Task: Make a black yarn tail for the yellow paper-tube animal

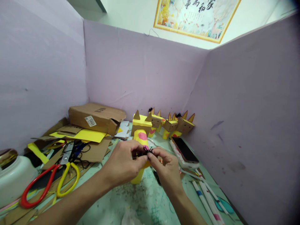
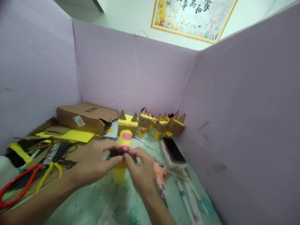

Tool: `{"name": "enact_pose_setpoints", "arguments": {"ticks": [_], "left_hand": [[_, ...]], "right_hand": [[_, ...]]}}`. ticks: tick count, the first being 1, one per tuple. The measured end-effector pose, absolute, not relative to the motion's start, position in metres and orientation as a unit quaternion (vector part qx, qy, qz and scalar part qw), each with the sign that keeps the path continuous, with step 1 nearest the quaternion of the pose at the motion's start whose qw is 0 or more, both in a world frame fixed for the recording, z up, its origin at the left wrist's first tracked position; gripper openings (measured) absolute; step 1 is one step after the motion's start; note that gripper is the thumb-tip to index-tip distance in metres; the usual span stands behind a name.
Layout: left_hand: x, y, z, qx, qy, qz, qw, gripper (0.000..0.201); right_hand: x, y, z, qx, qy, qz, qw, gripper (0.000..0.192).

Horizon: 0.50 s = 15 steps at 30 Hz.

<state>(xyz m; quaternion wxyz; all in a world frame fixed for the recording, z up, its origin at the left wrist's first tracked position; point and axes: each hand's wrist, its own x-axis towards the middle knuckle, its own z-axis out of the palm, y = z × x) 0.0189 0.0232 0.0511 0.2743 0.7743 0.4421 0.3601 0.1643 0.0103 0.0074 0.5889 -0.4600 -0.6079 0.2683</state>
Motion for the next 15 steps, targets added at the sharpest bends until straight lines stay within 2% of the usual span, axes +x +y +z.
{"name": "enact_pose_setpoints", "arguments": {"ticks": [3, 15], "left_hand": [[0.0207, 0.0235, 0.0477, 0.766, 0.445, 0.387, 0.255, 0.016], [0.0176, 0.0294, 0.0496, 0.73, 0.518, 0.344, 0.283, 0.013]], "right_hand": [[0.1641, 0.0107, 0.008, -0.457, -0.618, 0.258, 0.585, 0.018], [0.1658, 0.0093, 0.0051, -0.487, -0.571, 0.273, 0.602, 0.012]]}}
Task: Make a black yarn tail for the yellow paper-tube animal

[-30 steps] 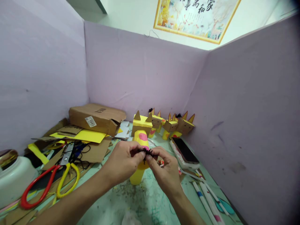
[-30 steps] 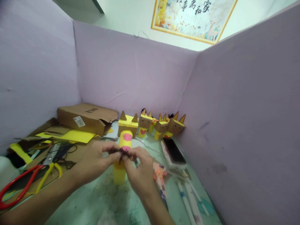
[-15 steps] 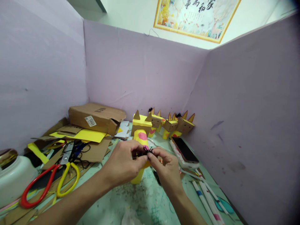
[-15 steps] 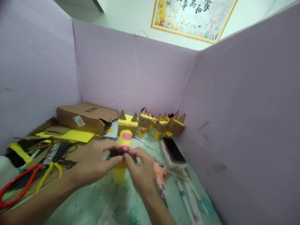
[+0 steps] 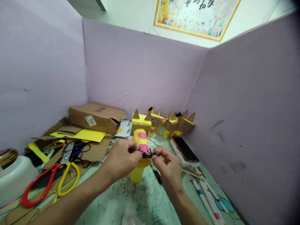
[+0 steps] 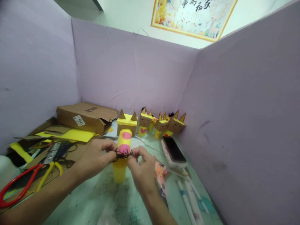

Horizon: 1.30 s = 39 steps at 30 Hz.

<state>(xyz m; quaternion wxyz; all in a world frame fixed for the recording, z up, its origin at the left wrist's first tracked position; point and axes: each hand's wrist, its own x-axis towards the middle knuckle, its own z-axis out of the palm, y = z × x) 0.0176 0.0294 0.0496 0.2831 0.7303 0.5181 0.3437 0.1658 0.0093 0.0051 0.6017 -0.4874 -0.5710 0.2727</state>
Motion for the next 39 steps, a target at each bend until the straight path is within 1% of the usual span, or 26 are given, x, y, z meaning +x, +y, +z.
{"name": "enact_pose_setpoints", "arguments": {"ticks": [2, 6, 11, 17, 25, 28, 31, 33, 35, 38, 39], "left_hand": [[0.017, 0.029, 0.05, 0.73, 0.511, 0.347, 0.292, 0.012], [0.018, 0.026, 0.05, 0.747, 0.441, 0.389, 0.311, 0.013], [0.02, 0.023, 0.048, 0.754, 0.429, 0.416, 0.273, 0.012], [0.016, 0.027, 0.052, 0.735, 0.474, 0.381, 0.298, 0.012], [0.015, 0.029, 0.049, 0.734, 0.533, 0.343, 0.245, 0.013], [0.009, 0.03, 0.056, 0.75, 0.503, 0.338, 0.265, 0.023], [0.0, 0.03, 0.066, 0.785, 0.493, 0.275, 0.256, 0.033], [-0.005, 0.028, 0.07, 0.798, 0.508, 0.226, 0.23, 0.032], [-0.005, 0.025, 0.069, 0.805, 0.512, 0.207, 0.216, 0.03], [0.0, 0.022, 0.063, 0.821, 0.488, 0.21, 0.21, 0.013], [0.002, 0.021, 0.061, 0.823, 0.484, 0.213, 0.206, 0.012]], "right_hand": [[0.166, 0.01, 0.005, -0.484, -0.57, 0.276, 0.604, 0.013], [0.165, 0.009, 0.006, -0.464, -0.6, 0.266, 0.595, 0.014], [0.164, 0.009, 0.007, -0.461, -0.622, 0.235, 0.588, 0.012], [0.165, 0.009, 0.007, -0.481, -0.584, 0.256, 0.601, 0.01], [0.166, 0.006, 0.004, -0.469, -0.585, 0.265, 0.606, 0.009], [0.168, 0.007, 0.004, -0.459, -0.589, 0.267, 0.609, 0.009], [0.17, 0.008, 0.005, -0.447, -0.596, 0.262, 0.613, 0.007], [0.172, 0.007, 0.005, -0.431, -0.612, 0.247, 0.615, 0.011], [0.173, 0.005, 0.006, -0.405, -0.641, 0.23, 0.61, 0.018], [0.174, 0.003, 0.006, -0.37, -0.698, 0.201, 0.579, 0.03], [0.174, 0.003, 0.007, -0.364, -0.718, 0.189, 0.562, 0.035]]}}
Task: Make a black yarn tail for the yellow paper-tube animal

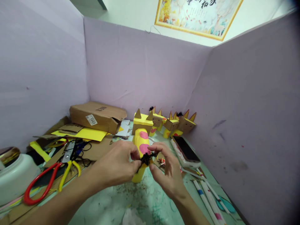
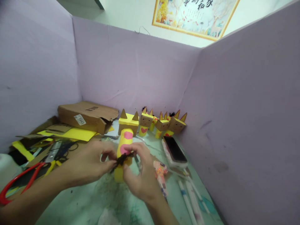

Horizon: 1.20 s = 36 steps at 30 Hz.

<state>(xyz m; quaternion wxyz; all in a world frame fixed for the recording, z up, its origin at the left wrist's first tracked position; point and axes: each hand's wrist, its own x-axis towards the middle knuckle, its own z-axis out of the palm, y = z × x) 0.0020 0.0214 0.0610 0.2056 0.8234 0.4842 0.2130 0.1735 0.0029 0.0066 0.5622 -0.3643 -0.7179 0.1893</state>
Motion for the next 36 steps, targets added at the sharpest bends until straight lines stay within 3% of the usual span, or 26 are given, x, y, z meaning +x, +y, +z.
{"name": "enact_pose_setpoints", "arguments": {"ticks": [2, 5, 11, 14, 16, 19, 20, 23, 26, 31, 36], "left_hand": [[0.005, 0.02, 0.059, 0.825, 0.479, 0.219, 0.204, 0.014], [0.003, 0.015, 0.062, 0.828, 0.455, 0.233, 0.231, 0.013], [-0.011, 0.006, 0.065, 0.826, 0.44, 0.197, 0.293, 0.015], [-0.013, 0.011, 0.06, 0.795, 0.475, 0.227, 0.301, 0.019], [-0.013, 0.015, 0.057, 0.779, 0.5, 0.262, 0.273, 0.018], [-0.011, 0.02, 0.05, 0.786, 0.496, 0.301, 0.213, 0.014], [-0.01, 0.021, 0.048, 0.799, 0.478, 0.307, 0.197, 0.015], [-0.006, 0.022, 0.041, 0.84, 0.408, 0.302, 0.193, 0.029], [0.0, 0.021, 0.037, 0.85, 0.379, 0.305, 0.201, 0.035], [0.011, 0.017, 0.039, 0.839, 0.357, 0.343, 0.226, 0.02], [0.018, 0.016, 0.041, 0.794, 0.348, 0.388, 0.314, 0.01]], "right_hand": [[0.173, 0.003, 0.007, -0.361, -0.748, 0.153, 0.536, 0.036], [0.174, 0.0, 0.007, -0.363, -0.758, 0.089, 0.534, 0.021], [0.185, -0.024, -0.002, -0.373, -0.79, 0.068, 0.482, 0.005], [0.198, -0.033, -0.012, -0.309, -0.828, 0.025, 0.467, 0.024], [0.207, -0.033, -0.014, -0.276, -0.818, -0.003, 0.505, 0.033], [0.215, -0.023, -0.007, -0.341, -0.727, -0.023, 0.596, 0.016], [0.215, -0.018, -0.002, -0.379, -0.702, -0.021, 0.602, 0.007], [0.207, 0.0, 0.006, -0.425, -0.719, 0.013, 0.549, 0.023], [0.197, 0.012, 0.003, -0.378, -0.766, 0.045, 0.518, 0.028], [0.188, 0.01, -0.01, -0.34, -0.761, 0.053, 0.55, 0.017], [0.181, 0.001, 0.005, -0.353, -0.736, 0.102, 0.569, 0.013]]}}
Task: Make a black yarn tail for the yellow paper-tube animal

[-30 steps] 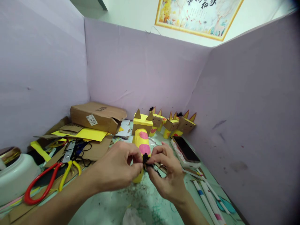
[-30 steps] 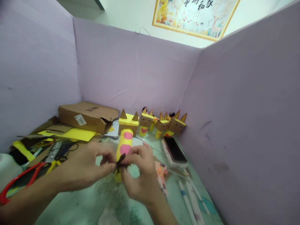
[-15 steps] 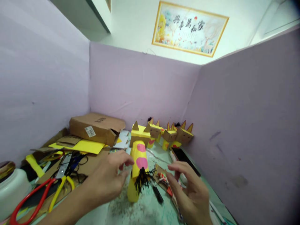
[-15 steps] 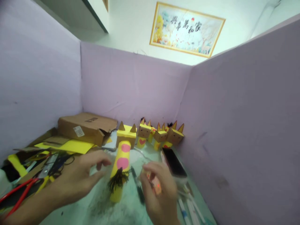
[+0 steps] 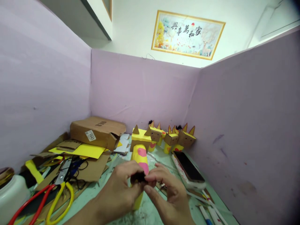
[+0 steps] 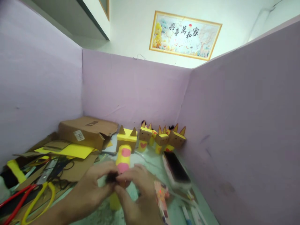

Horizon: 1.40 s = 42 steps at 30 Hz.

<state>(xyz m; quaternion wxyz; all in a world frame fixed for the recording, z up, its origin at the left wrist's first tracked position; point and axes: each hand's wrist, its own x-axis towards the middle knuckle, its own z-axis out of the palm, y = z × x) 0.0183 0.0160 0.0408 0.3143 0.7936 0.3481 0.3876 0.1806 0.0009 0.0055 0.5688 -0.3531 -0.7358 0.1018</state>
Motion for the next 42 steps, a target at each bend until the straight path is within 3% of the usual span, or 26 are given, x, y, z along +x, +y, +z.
{"name": "enact_pose_setpoints", "arguments": {"ticks": [6, 13, 19, 23, 29, 36, 42], "left_hand": [[0.025, 0.032, 0.04, 0.719, 0.417, 0.381, 0.405, 0.022], [0.028, 0.033, 0.039, 0.726, 0.437, 0.37, 0.38, 0.024], [0.025, 0.022, 0.047, 0.74, 0.419, 0.366, 0.379, 0.022], [0.024, 0.022, 0.051, 0.735, 0.424, 0.37, 0.378, 0.023], [0.023, 0.03, 0.047, 0.713, 0.447, 0.383, 0.38, 0.018], [0.02, 0.036, 0.048, 0.697, 0.461, 0.385, 0.391, 0.016], [0.019, 0.032, 0.045, 0.707, 0.457, 0.393, 0.37, 0.014]], "right_hand": [[0.181, 0.014, 0.035, -0.424, -0.634, 0.218, 0.609, 0.016], [0.194, 0.015, 0.009, -0.495, -0.575, 0.326, 0.564, 0.034], [0.181, 0.002, 0.009, -0.481, -0.65, 0.253, 0.531, 0.014], [0.173, 0.009, 0.014, -0.48, -0.647, 0.235, 0.544, 0.012], [0.178, 0.02, 0.031, -0.512, -0.651, 0.264, 0.494, 0.007], [0.193, 0.025, 0.051, -0.542, -0.664, 0.322, 0.401, 0.016], [0.179, 0.022, 0.043, -0.507, -0.678, 0.314, 0.43, 0.02]]}}
